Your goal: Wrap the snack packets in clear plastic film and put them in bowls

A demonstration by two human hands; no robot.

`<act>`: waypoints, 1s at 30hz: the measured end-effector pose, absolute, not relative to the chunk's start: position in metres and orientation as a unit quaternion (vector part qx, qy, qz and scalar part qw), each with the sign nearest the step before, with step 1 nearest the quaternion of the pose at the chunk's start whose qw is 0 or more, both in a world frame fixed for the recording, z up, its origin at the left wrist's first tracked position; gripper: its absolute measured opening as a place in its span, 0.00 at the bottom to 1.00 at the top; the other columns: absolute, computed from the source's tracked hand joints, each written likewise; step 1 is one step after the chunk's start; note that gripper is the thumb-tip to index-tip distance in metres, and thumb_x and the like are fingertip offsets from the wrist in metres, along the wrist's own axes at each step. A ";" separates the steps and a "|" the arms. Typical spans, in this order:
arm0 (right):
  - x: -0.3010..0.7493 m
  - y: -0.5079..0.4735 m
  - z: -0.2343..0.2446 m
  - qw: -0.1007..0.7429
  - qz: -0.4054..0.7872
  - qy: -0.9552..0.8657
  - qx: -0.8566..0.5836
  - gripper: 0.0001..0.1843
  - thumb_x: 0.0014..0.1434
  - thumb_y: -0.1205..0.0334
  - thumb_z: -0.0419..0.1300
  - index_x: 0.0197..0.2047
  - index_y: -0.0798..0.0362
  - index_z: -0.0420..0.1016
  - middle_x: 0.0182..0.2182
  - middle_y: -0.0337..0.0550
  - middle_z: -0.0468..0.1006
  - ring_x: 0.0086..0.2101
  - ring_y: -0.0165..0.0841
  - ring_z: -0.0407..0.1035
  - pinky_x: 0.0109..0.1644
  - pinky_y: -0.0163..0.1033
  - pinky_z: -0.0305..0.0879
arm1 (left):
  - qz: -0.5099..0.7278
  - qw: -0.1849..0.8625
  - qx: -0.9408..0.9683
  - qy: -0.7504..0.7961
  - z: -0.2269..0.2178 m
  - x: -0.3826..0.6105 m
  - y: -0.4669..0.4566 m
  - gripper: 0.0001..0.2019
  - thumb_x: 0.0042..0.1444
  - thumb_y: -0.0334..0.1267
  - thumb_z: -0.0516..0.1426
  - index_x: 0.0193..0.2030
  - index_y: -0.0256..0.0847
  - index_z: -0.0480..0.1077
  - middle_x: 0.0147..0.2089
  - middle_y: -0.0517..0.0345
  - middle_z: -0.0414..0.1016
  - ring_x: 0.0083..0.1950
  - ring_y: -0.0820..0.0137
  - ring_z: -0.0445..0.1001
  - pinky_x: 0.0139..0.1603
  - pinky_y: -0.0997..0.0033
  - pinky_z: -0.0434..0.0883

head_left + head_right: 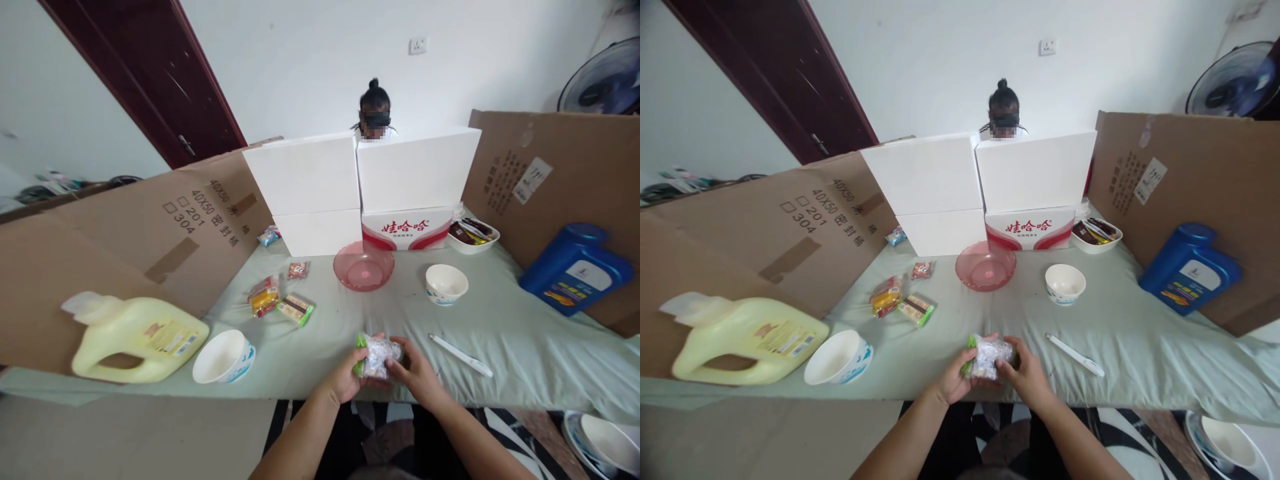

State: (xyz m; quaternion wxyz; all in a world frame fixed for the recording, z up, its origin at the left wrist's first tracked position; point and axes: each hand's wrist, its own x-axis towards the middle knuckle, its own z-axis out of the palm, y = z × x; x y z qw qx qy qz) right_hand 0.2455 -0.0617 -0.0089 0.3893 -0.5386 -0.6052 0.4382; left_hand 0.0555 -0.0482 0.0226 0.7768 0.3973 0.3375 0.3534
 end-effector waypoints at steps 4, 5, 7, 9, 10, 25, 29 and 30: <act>0.244 -0.048 -0.010 0.387 0.331 -0.610 -0.607 0.27 0.55 0.50 0.59 0.54 0.54 0.65 0.40 0.46 0.76 0.39 0.38 0.71 0.43 0.42 0.67 | 0.403 0.476 0.554 0.552 0.005 0.050 -0.035 0.21 0.56 0.48 0.55 0.51 0.37 0.70 0.43 0.49 0.76 0.45 0.60 0.75 0.48 0.57 0.72; 0.244 -0.044 -0.011 0.379 0.289 -0.629 -0.614 0.27 0.55 0.52 0.60 0.55 0.54 0.64 0.42 0.48 0.75 0.42 0.40 0.71 0.46 0.44 0.67 | 0.395 0.387 0.599 0.579 0.001 0.050 -0.034 0.18 0.55 0.44 0.56 0.50 0.38 0.71 0.43 0.50 0.75 0.46 0.60 0.74 0.51 0.56 0.71; 0.244 -0.040 -0.014 0.356 0.187 -0.674 -0.620 0.25 0.55 0.55 0.61 0.55 0.54 0.65 0.48 0.52 0.72 0.47 0.43 0.68 0.50 0.48 0.65 | 0.369 0.239 0.680 0.587 -0.004 0.050 -0.035 0.18 0.53 0.37 0.58 0.51 0.39 0.70 0.46 0.49 0.73 0.50 0.59 0.71 0.54 0.53 0.69; 0.242 -0.041 -0.016 0.336 0.092 -0.701 -0.622 0.23 0.57 0.54 0.61 0.53 0.54 0.67 0.51 0.56 0.69 0.50 0.46 0.65 0.53 0.51 0.62 | 0.353 0.134 0.740 0.557 -0.008 0.053 -0.040 0.16 0.54 0.33 0.57 0.51 0.40 0.70 0.49 0.49 0.71 0.53 0.58 0.69 0.56 0.52 0.68; 0.240 -0.043 -0.016 0.329 0.060 -0.709 -0.620 0.21 0.58 0.54 0.60 0.52 0.54 0.67 0.50 0.56 0.68 0.49 0.46 0.64 0.53 0.52 0.62 | 0.347 0.097 0.762 0.538 -0.009 0.055 -0.044 0.15 0.56 0.32 0.56 0.51 0.41 0.70 0.49 0.49 0.70 0.52 0.58 0.69 0.55 0.52 0.69; 0.317 -0.066 -0.009 0.216 -0.052 -0.680 -0.699 0.13 0.61 0.60 0.54 0.47 0.51 0.75 0.46 0.52 0.74 0.46 0.47 0.65 0.46 0.52 0.62 | 0.272 -0.003 0.847 0.456 -0.021 0.084 -0.061 0.23 0.58 0.33 0.53 0.61 0.42 0.64 0.55 0.47 0.69 0.55 0.54 0.65 0.55 0.49 0.67; 0.339 -0.060 -0.010 0.122 -0.040 -0.684 -0.718 0.15 0.61 0.67 0.50 0.46 0.52 0.75 0.38 0.52 0.76 0.40 0.45 0.68 0.43 0.49 0.61 | 0.271 0.002 0.845 0.462 -0.019 0.084 -0.063 0.25 0.56 0.32 0.53 0.62 0.41 0.63 0.56 0.46 0.69 0.55 0.54 0.65 0.55 0.48 0.67; 0.336 -0.058 -0.009 0.132 -0.024 -0.701 -0.700 0.16 0.62 0.68 0.48 0.47 0.53 0.74 0.38 0.51 0.76 0.40 0.43 0.69 0.43 0.47 0.62 | 0.272 0.002 0.845 0.460 -0.019 0.084 -0.063 0.25 0.56 0.32 0.53 0.62 0.42 0.63 0.56 0.46 0.69 0.56 0.54 0.65 0.55 0.48 0.67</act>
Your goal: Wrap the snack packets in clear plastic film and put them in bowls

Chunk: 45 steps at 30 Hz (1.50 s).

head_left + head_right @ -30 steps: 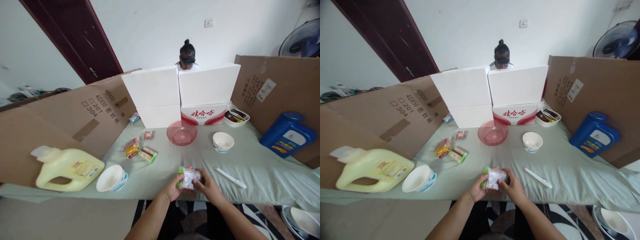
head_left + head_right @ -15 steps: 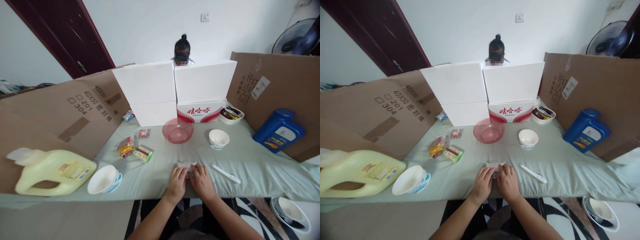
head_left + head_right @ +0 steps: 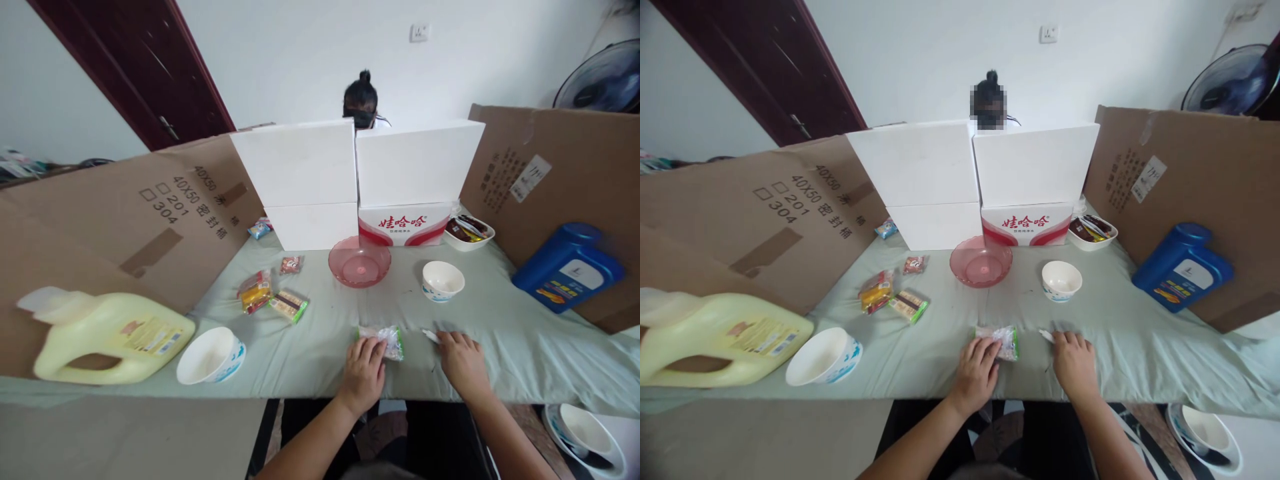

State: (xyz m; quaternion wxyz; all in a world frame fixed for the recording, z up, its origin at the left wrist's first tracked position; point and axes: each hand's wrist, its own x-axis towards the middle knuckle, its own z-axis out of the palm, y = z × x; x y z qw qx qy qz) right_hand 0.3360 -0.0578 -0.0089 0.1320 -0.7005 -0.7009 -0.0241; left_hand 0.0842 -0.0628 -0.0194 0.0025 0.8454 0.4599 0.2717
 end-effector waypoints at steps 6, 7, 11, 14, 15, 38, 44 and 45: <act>0.275 -0.043 0.021 0.166 0.088 -0.826 -0.532 0.22 0.61 0.73 0.45 0.55 0.50 0.69 0.43 0.47 0.74 0.38 0.33 0.71 0.41 0.36 0.63 | 0.285 0.003 0.846 0.451 -0.021 0.083 -0.065 0.24 0.57 0.32 0.52 0.62 0.42 0.62 0.56 0.45 0.68 0.57 0.54 0.65 0.56 0.47 0.67; 0.266 -0.041 0.026 0.153 0.091 -0.837 -0.517 0.23 0.60 0.74 0.46 0.54 0.49 0.70 0.42 0.46 0.74 0.37 0.32 0.71 0.40 0.36 0.63 | 0.289 0.003 0.844 0.452 -0.021 0.083 -0.065 0.24 0.57 0.32 0.51 0.61 0.41 0.62 0.56 0.45 0.68 0.57 0.54 0.64 0.57 0.46 0.67; 0.259 -0.036 0.037 0.111 0.093 -0.848 -0.509 0.25 0.55 0.77 0.48 0.50 0.47 0.74 0.37 0.45 0.75 0.34 0.32 0.71 0.35 0.35 0.61 | 0.306 0.014 0.836 0.456 -0.018 0.083 -0.067 0.21 0.57 0.31 0.51 0.59 0.42 0.64 0.53 0.45 0.67 0.56 0.55 0.65 0.56 0.47 0.68; 0.290 -0.037 0.029 0.090 0.106 -0.832 -0.536 0.25 0.57 0.76 0.46 0.50 0.45 0.75 0.35 0.44 0.76 0.31 0.32 0.72 0.33 0.35 0.60 | 0.323 0.025 0.835 0.444 -0.017 0.081 -0.067 0.18 0.59 0.32 0.51 0.55 0.41 0.66 0.52 0.45 0.68 0.55 0.56 0.66 0.56 0.49 0.68; 0.305 -0.038 0.024 0.089 0.112 -0.822 -0.551 0.25 0.58 0.75 0.46 0.50 0.45 0.75 0.35 0.44 0.76 0.30 0.32 0.72 0.33 0.35 0.60 | 0.334 0.027 0.832 0.442 -0.017 0.080 -0.067 0.17 0.59 0.32 0.51 0.55 0.40 0.67 0.51 0.45 0.68 0.55 0.56 0.66 0.56 0.50 0.68; 0.251 -0.043 0.037 0.224 0.098 -0.861 -0.447 0.08 0.63 0.67 0.53 0.34 0.53 0.73 0.32 0.44 0.74 0.37 0.36 0.68 0.41 0.41 0.65 | 0.419 0.112 0.801 0.413 0.012 0.043 -0.062 0.09 0.57 0.26 0.50 0.40 0.41 0.68 0.38 0.53 0.72 0.45 0.65 0.71 0.49 0.62 0.70; 0.265 -0.047 0.023 0.205 0.091 -0.850 -0.476 0.11 0.65 0.65 0.51 0.36 0.52 0.74 0.34 0.46 0.74 0.39 0.37 0.68 0.44 0.42 0.66 | 0.314 0.115 0.751 0.569 -0.007 0.050 -0.040 0.12 0.59 0.29 0.50 0.46 0.39 0.70 0.47 0.48 0.73 0.50 0.60 0.72 0.52 0.54 0.71; 0.267 -0.046 0.018 0.200 0.089 -0.842 -0.494 0.12 0.65 0.66 0.50 0.40 0.52 0.75 0.38 0.47 0.75 0.41 0.37 0.69 0.46 0.42 0.66 | 0.296 0.119 0.751 0.578 -0.010 0.047 -0.035 0.14 0.59 0.30 0.50 0.50 0.38 0.69 0.49 0.46 0.73 0.53 0.59 0.71 0.54 0.53 0.70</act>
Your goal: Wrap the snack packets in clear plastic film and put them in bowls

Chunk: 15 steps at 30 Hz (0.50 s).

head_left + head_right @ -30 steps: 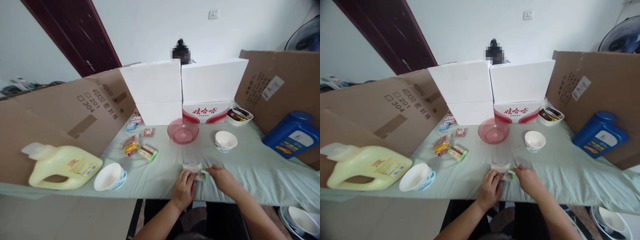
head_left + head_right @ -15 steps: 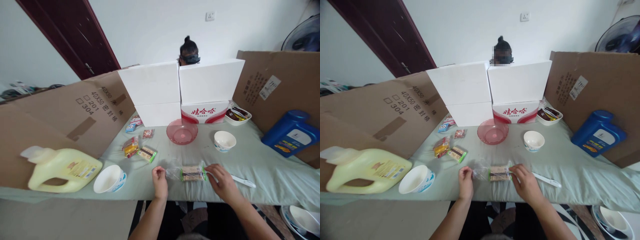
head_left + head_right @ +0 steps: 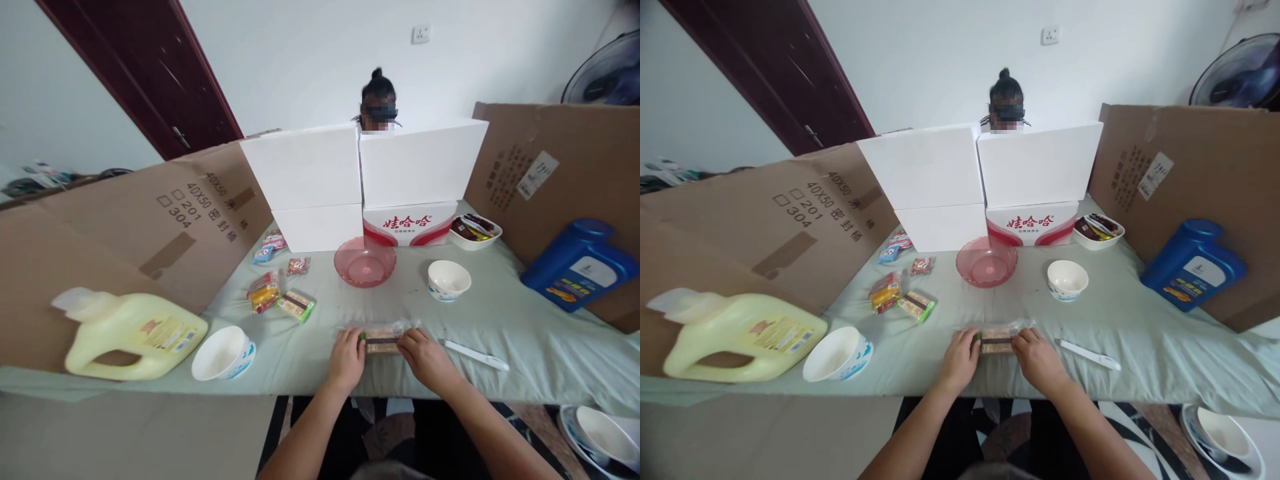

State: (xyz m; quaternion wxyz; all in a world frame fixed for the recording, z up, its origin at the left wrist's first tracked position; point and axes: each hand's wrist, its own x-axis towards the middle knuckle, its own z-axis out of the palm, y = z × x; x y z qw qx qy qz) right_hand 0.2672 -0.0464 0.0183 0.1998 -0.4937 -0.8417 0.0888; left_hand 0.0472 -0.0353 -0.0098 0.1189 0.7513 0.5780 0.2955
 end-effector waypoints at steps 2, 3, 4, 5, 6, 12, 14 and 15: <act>0.271 -0.044 0.007 0.185 0.084 -0.818 -0.537 0.16 0.63 0.68 0.49 0.51 0.53 0.72 0.49 0.52 0.73 0.47 0.40 0.68 0.51 0.45 0.65 | 0.262 0.132 0.760 0.580 -0.011 0.042 -0.028 0.18 0.60 0.32 0.51 0.57 0.36 0.66 0.57 0.43 0.70 0.59 0.57 0.67 0.58 0.52 0.67; 0.272 -0.042 0.003 0.175 0.085 -0.807 -0.557 0.19 0.62 0.68 0.50 0.55 0.54 0.70 0.54 0.54 0.70 0.49 0.41 0.68 0.52 0.46 0.65 | 0.247 0.139 0.765 0.578 -0.009 0.040 -0.025 0.19 0.60 0.33 0.51 0.58 0.36 0.65 0.59 0.43 0.68 0.61 0.57 0.66 0.59 0.53 0.66; 0.273 -0.040 -0.001 0.163 0.089 -0.799 -0.572 0.22 0.62 0.68 0.51 0.59 0.54 0.67 0.58 0.55 0.67 0.51 0.42 0.67 0.53 0.46 0.64 | 0.232 0.146 0.770 0.576 -0.007 0.039 -0.023 0.19 0.59 0.34 0.52 0.58 0.36 0.66 0.60 0.43 0.68 0.61 0.58 0.66 0.59 0.54 0.66; 0.274 -0.038 -0.003 0.152 0.099 -0.793 -0.582 0.24 0.61 0.68 0.51 0.61 0.54 0.64 0.59 0.55 0.66 0.51 0.43 0.67 0.53 0.46 0.64 | 0.218 0.152 0.773 0.576 -0.004 0.037 -0.020 0.18 0.59 0.34 0.53 0.56 0.37 0.68 0.58 0.44 0.70 0.59 0.58 0.68 0.58 0.55 0.67; 0.274 -0.036 -0.004 0.142 0.110 -0.788 -0.589 0.25 0.61 0.67 0.51 0.62 0.54 0.62 0.58 0.55 0.66 0.50 0.42 0.68 0.52 0.44 0.65 | 0.207 0.155 0.773 0.579 0.000 0.035 -0.019 0.15 0.58 0.33 0.54 0.52 0.38 0.71 0.53 0.47 0.73 0.55 0.59 0.71 0.55 0.57 0.69; 0.282 -0.034 0.008 0.182 0.134 -0.762 -0.606 0.15 0.64 0.63 0.49 0.50 0.53 0.71 0.42 0.49 0.75 0.38 0.37 0.72 0.41 0.39 0.66 | 0.300 0.048 0.783 0.542 0.019 0.028 -0.023 0.08 0.58 0.28 0.54 0.35 0.40 0.73 0.36 0.54 0.74 0.43 0.62 0.71 0.46 0.58 0.71; 0.285 -0.038 0.015 0.230 0.113 -0.766 -0.589 0.13 0.65 0.63 0.47 0.41 0.52 0.74 0.38 0.47 0.75 0.37 0.36 0.71 0.41 0.40 0.65 | 0.344 0.030 0.799 0.492 0.021 0.026 -0.031 0.08 0.59 0.29 0.52 0.36 0.41 0.72 0.39 0.53 0.74 0.47 0.62 0.70 0.50 0.55 0.70; 0.287 -0.042 0.020 0.250 0.103 -0.776 -0.570 0.14 0.65 0.63 0.47 0.39 0.52 0.74 0.36 0.47 0.75 0.37 0.37 0.70 0.42 0.41 0.65 | 0.354 0.034 0.809 0.467 0.022 0.025 -0.036 0.08 0.59 0.28 0.51 0.38 0.41 0.71 0.41 0.52 0.75 0.50 0.62 0.70 0.53 0.54 0.69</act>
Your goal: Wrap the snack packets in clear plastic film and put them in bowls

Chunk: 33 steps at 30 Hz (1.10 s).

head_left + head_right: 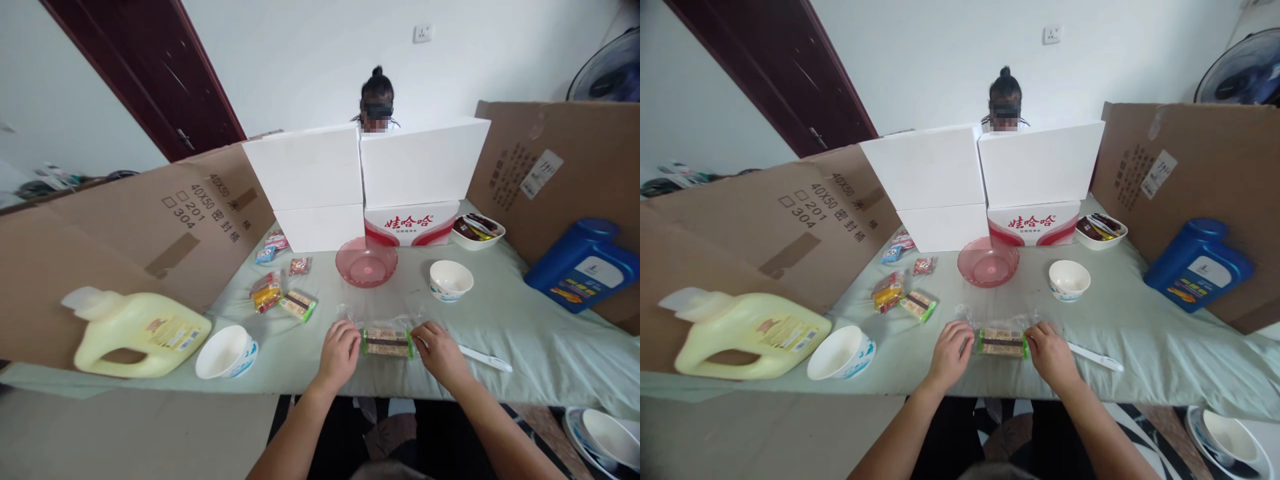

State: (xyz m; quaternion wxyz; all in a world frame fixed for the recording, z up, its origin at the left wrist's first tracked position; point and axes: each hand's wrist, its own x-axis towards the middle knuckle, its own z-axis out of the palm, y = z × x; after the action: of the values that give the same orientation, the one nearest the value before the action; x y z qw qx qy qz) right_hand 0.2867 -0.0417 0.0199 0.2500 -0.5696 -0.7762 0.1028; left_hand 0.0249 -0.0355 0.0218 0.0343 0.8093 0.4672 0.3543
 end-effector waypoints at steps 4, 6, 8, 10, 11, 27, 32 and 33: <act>0.291 -0.062 0.044 0.271 0.123 -0.847 -0.441 0.11 0.63 0.67 0.49 0.36 0.51 0.72 0.33 0.46 0.75 0.43 0.39 0.66 0.49 0.46 0.61 | 0.307 0.069 0.848 0.427 0.022 0.024 -0.049 0.15 0.60 0.28 0.49 0.53 0.41 0.66 0.57 0.49 0.69 0.64 0.60 0.62 0.62 0.50 0.63; 0.291 -0.072 0.055 0.235 0.175 -0.874 -0.388 0.09 0.61 0.69 0.51 0.35 0.51 0.71 0.34 0.44 0.75 0.45 0.39 0.66 0.51 0.45 0.60 | 0.256 0.078 0.867 0.421 0.024 0.027 -0.052 0.24 0.60 0.30 0.50 0.64 0.42 0.57 0.64 0.48 0.62 0.69 0.58 0.53 0.65 0.46 0.58; 0.290 -0.080 0.061 0.181 0.231 -0.879 -0.376 0.07 0.59 0.68 0.53 0.33 0.51 0.70 0.33 0.42 0.74 0.41 0.37 0.67 0.46 0.42 0.61 | 0.206 0.084 0.885 0.409 0.028 0.032 -0.054 0.30 0.59 0.32 0.53 0.68 0.43 0.51 0.65 0.49 0.61 0.70 0.56 0.51 0.67 0.41 0.52; 0.290 -0.084 0.059 0.141 0.268 -0.865 -0.399 0.04 0.58 0.66 0.55 0.33 0.51 0.70 0.32 0.41 0.74 0.36 0.35 0.68 0.40 0.39 0.61 | 0.164 0.093 0.896 0.402 0.033 0.037 -0.056 0.27 0.57 0.34 0.57 0.63 0.45 0.59 0.57 0.51 0.70 0.65 0.56 0.59 0.68 0.40 0.48; 0.291 -0.084 0.057 0.129 0.280 -0.856 -0.415 0.04 0.59 0.64 0.55 0.33 0.51 0.69 0.31 0.41 0.74 0.35 0.34 0.68 0.39 0.38 0.61 | 0.143 0.098 0.899 0.402 0.035 0.039 -0.058 0.21 0.56 0.35 0.58 0.57 0.46 0.67 0.50 0.53 0.74 0.60 0.58 0.64 0.67 0.41 0.48; 0.258 -0.029 0.019 0.151 0.155 -0.847 -0.486 0.30 0.50 0.67 0.60 0.58 0.51 0.66 0.52 0.49 0.71 0.53 0.44 0.62 0.57 0.49 0.59 | 0.180 0.114 0.822 0.528 0.012 0.043 -0.058 0.20 0.57 0.35 0.57 0.57 0.40 0.65 0.57 0.46 0.68 0.61 0.55 0.65 0.60 0.51 0.64; 0.280 -0.010 0.007 0.190 0.186 -0.836 -0.480 0.32 0.45 0.69 0.59 0.56 0.54 0.69 0.48 0.50 0.75 0.49 0.43 0.66 0.54 0.47 0.61 | 0.114 0.097 0.830 0.537 -0.019 0.027 -0.057 0.42 0.56 0.50 0.58 0.71 0.38 0.42 0.73 0.42 0.45 0.73 0.48 0.38 0.67 0.38 0.48; 0.287 -0.005 0.007 0.217 0.199 -0.824 -0.484 0.31 0.45 0.69 0.59 0.56 0.55 0.69 0.47 0.50 0.75 0.49 0.42 0.66 0.54 0.47 0.61 | 0.107 0.094 0.832 0.536 -0.021 0.025 -0.058 0.43 0.56 0.52 0.57 0.72 0.38 0.41 0.73 0.43 0.42 0.73 0.48 0.36 0.67 0.38 0.47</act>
State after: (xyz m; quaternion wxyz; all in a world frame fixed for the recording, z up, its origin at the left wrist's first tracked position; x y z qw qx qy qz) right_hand 0.2867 -0.0051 0.0072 0.2172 -0.4844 -0.8237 0.1991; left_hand 0.0255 -0.0581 -0.0211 0.0943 0.8319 0.5364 0.1068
